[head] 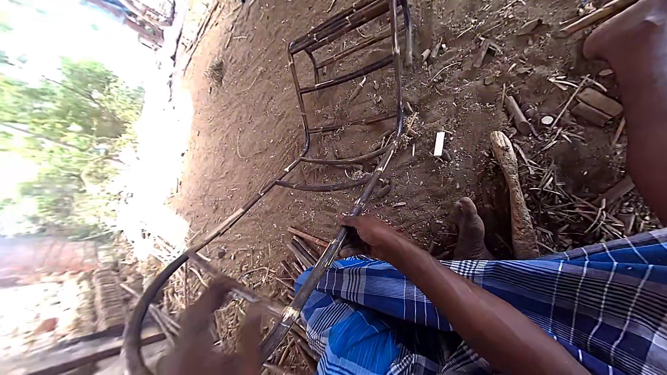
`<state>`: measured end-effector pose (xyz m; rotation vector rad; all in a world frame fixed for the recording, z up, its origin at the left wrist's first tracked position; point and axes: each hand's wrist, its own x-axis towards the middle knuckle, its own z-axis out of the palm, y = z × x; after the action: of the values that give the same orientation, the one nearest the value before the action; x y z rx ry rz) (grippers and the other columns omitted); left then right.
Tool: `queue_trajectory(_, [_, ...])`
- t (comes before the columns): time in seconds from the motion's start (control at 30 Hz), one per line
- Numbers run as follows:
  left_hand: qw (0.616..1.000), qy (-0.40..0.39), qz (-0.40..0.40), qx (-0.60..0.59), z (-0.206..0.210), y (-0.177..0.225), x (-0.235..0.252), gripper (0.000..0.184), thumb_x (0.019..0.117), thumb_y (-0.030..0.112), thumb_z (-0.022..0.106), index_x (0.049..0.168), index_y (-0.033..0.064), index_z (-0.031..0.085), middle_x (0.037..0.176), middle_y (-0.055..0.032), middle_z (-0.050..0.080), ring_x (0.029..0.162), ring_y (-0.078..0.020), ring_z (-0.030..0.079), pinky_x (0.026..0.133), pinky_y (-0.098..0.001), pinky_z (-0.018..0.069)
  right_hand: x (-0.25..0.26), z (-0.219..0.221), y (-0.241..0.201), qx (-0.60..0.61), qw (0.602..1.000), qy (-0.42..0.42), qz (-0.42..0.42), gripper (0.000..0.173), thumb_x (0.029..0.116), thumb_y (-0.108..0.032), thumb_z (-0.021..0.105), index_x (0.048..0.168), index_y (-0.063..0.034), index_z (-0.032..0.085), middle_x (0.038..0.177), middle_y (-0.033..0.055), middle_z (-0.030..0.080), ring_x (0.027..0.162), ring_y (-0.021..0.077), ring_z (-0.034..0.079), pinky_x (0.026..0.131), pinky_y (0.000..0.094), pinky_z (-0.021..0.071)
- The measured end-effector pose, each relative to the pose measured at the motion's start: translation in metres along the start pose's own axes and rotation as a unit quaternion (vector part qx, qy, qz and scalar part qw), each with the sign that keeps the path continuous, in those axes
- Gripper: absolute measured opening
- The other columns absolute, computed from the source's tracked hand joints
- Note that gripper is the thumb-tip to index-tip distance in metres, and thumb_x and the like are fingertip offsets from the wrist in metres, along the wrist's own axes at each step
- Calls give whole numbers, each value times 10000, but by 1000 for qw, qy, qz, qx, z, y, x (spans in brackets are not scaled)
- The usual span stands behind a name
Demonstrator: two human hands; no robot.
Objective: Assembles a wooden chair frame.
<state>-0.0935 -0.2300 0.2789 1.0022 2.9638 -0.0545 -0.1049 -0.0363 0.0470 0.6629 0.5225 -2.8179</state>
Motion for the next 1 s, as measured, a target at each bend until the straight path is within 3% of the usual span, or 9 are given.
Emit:
queue_trajectory(0.1, [973,-179,-60,132,70,48,38,641,1025,542,535,1461,72,531,1230,-192,676,1076,-384,683,899,-616,548,3,0,2,-12,1000,-10,-3,456,1093,-419,437,1106,7,599,820,128,678,629,190,690,590,325,605])
queue_trajectory(0.2, [956,-187,-106,199,102,64,58,397,1074,448,476,1123,110,679,923,-147,714,900,-365,710,757,-585,558,4,-11,5,-7,1000,-21,-4,453,1098,-408,416,1079,7,596,813,131,682,647,204,699,615,347,612])
queue_trajectory(0.33, [943,-198,-144,226,113,68,60,390,1093,399,443,1183,91,666,999,-170,723,983,-370,715,820,-568,565,9,-31,17,26,991,-128,-34,627,1099,-559,249,1132,-12,556,852,131,691,733,216,725,691,364,626])
queue_trajectory(0.4, [932,-218,-154,244,119,67,61,393,1099,380,418,1223,78,637,1025,-167,721,1009,-365,711,843,-556,563,13,-36,24,29,985,-163,-46,551,1109,-501,301,1159,-17,560,899,111,687,787,199,716,757,365,618])
queue_trajectory(0.5, [920,-233,-161,270,129,70,60,404,1101,363,394,1235,56,619,1043,-164,719,1025,-361,709,850,-547,563,14,-36,29,14,989,-140,-50,322,1108,-303,449,1147,-10,577,888,89,693,750,162,718,726,320,625])
queue_trajectory(0.6, [918,-244,-151,275,129,72,63,395,1100,371,390,1227,61,601,1032,-152,716,1021,-330,714,858,-512,571,11,-32,26,2,994,-104,-46,303,1101,-270,463,1096,-1,601,846,100,695,700,163,712,676,308,620])
queue_trajectory(0.7, [939,-262,-86,206,110,55,61,388,1054,408,544,1166,42,607,939,-141,671,909,-316,684,825,-511,557,6,-23,23,-15,997,-65,-47,308,1094,-275,475,1067,-2,614,826,97,681,678,159,698,652,302,613])
queue_trajectory(0.8, [945,-234,-83,214,99,47,52,378,994,361,665,1181,34,643,983,-159,691,917,-342,694,827,-549,558,3,-20,21,-13,997,-52,-57,320,1095,-280,472,1076,6,613,828,104,687,677,156,701,648,296,610])
queue_trajectory(1.0, [930,-154,-110,316,126,58,40,461,1046,518,499,1124,96,669,906,-123,728,864,-327,732,711,-517,570,10,-19,25,-25,998,-28,-55,313,1083,-270,492,1019,8,620,797,109,685,648,164,699,620,303,610])
